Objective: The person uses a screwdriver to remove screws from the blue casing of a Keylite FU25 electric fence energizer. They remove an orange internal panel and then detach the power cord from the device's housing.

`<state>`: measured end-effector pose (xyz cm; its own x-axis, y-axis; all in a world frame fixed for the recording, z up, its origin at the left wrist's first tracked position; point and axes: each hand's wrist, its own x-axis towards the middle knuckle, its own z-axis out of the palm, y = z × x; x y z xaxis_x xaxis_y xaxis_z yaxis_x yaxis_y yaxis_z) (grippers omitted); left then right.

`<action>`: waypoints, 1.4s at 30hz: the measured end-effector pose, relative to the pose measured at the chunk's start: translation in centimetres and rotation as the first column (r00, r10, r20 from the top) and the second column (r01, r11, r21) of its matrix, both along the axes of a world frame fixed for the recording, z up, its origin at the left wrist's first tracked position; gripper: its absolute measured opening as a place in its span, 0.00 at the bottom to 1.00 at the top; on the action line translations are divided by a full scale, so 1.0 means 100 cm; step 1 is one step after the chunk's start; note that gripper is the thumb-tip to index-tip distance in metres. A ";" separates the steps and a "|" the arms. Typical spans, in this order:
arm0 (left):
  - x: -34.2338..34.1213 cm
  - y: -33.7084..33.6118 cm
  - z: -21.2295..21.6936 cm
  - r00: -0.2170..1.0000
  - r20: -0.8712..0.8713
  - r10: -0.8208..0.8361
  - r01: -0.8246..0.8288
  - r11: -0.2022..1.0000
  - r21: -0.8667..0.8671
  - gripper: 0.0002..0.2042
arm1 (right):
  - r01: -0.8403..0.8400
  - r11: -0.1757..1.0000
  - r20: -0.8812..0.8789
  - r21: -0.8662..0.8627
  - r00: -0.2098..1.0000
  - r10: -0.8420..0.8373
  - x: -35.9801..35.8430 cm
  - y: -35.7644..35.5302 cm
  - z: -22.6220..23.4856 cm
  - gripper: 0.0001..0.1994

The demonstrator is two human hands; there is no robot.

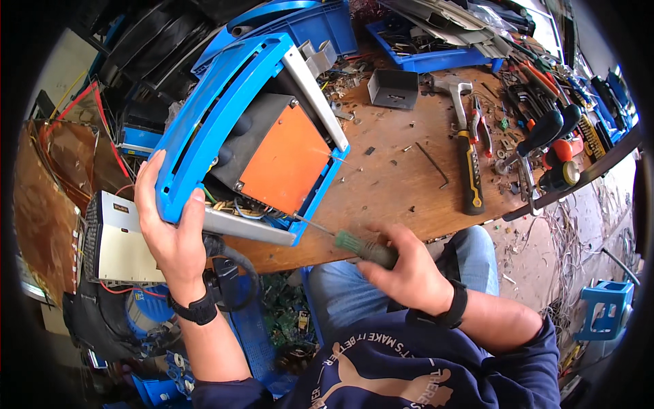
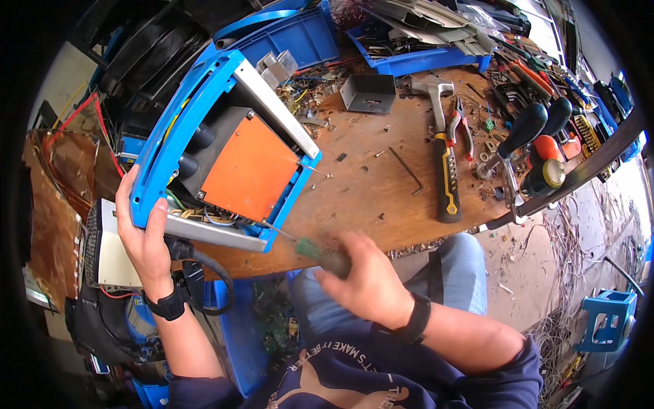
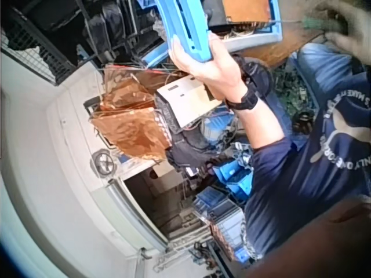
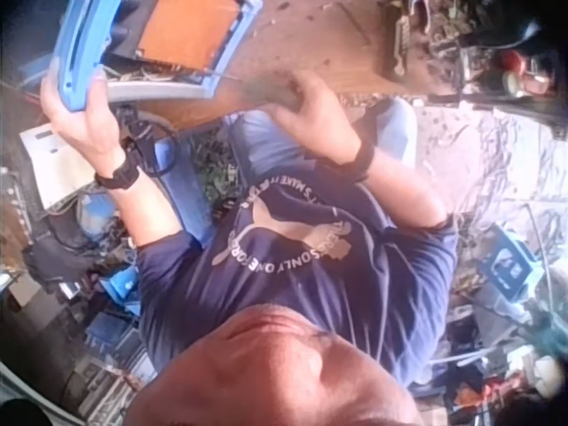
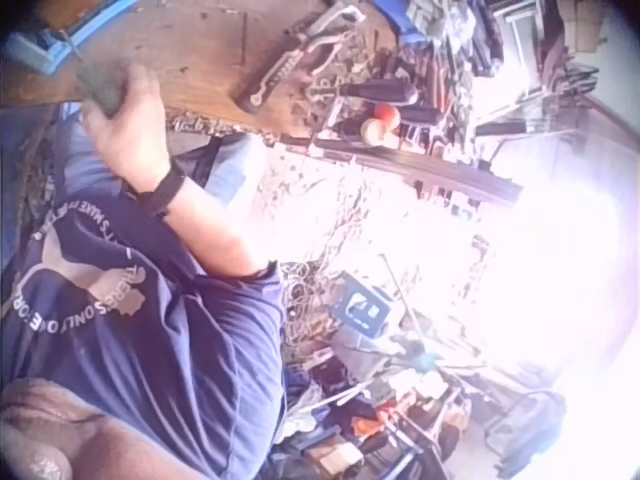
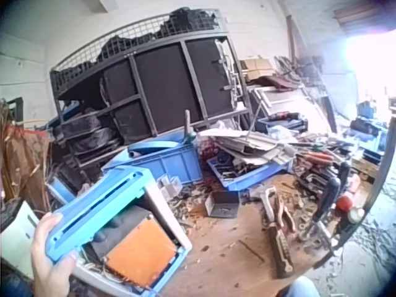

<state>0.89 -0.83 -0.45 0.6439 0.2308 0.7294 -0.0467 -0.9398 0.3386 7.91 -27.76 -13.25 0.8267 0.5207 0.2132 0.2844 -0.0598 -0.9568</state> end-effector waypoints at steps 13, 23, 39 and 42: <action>0.000 -0.003 0.002 0.999 0.004 0.044 -0.044 0.997 0.058 0.27 | -0.144 0.990 -0.655 0.005 0.747 0.112 0.000 -0.005 0.000 0.09; 0.000 -0.004 0.002 0.999 0.017 0.031 -0.031 1.000 0.003 0.27 | 0.193 0.981 0.303 -0.022 0.936 -0.177 -0.011 0.001 -0.015 0.14; -0.043 -0.106 -0.124 0.618 -0.210 -0.758 -0.186 0.118 -0.975 0.22 | -0.007 0.998 0.101 -0.061 0.995 0.013 -0.014 -0.004 -0.023 0.10; -0.022 -0.114 -0.146 0.654 0.007 -0.756 -0.237 -0.214 -0.948 0.20 | -0.034 0.999 -0.080 -0.010 0.996 0.033 -0.016 -0.004 -0.028 0.11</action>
